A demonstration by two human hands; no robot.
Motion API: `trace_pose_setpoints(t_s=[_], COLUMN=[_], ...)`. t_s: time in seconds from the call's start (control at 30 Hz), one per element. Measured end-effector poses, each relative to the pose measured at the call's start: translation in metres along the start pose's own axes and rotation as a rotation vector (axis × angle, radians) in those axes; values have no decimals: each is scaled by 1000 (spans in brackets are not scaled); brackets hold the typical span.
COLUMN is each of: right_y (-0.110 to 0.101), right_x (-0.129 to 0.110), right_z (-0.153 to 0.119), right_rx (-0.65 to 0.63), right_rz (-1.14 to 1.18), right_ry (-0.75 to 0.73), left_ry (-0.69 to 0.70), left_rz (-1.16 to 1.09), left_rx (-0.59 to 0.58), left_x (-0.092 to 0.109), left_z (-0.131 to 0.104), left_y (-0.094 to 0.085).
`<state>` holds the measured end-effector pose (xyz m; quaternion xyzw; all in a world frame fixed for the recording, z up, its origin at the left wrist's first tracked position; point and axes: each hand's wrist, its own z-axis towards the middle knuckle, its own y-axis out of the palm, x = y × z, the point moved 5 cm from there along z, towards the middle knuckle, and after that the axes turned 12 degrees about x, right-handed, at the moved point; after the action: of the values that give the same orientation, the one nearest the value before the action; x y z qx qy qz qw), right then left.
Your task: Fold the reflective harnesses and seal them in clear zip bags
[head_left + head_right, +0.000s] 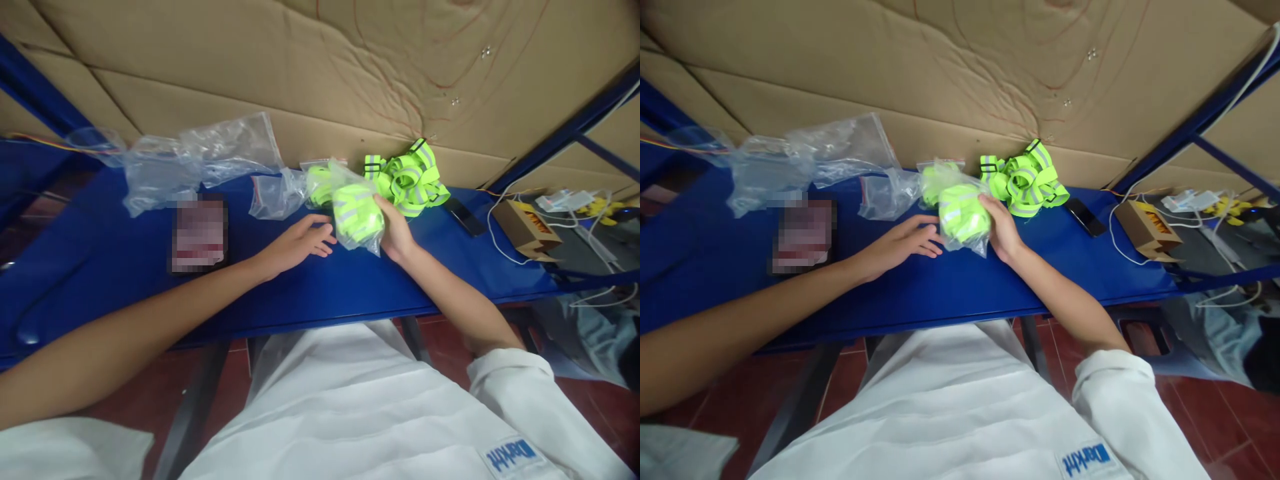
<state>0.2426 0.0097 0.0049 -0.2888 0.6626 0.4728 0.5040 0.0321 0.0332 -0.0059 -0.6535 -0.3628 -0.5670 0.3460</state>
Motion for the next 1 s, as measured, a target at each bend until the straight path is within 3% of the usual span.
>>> trace_pose_setpoints(t_s=[0.13,0.23,0.33,0.4,0.47,0.53,0.7,0.87,1.0], right_y=[-5,-7,-9,-11,-13,-14,-13,-13,-2], right_x=[2,8,10,8,7,7,10,0,-16], right_z=[8,11,12,13,15,15,13,18,55], right_rx=[62,95,102,94,82,80,96,53,57], right_rz=[71,82,114,122,109,102,141,153,-45], right_ry=[-29,-4,-22,-48,-63,-55,12,-22,-166], left_ry=[139,222,414,604,709,677,530,638,753], left_rz=[167,230,414,660,878,1014,1185,1139,1091], left_rx=[-146,-165,-1,173,308,356,249,212,254], left_x=[-7,-6,9,23,31,30,14,15,23], left_z=[4,0,-10,-19,-23,-21,-11,-21,-26], left_y=[2,4,1,-2,-6,-9,-8,2,3])
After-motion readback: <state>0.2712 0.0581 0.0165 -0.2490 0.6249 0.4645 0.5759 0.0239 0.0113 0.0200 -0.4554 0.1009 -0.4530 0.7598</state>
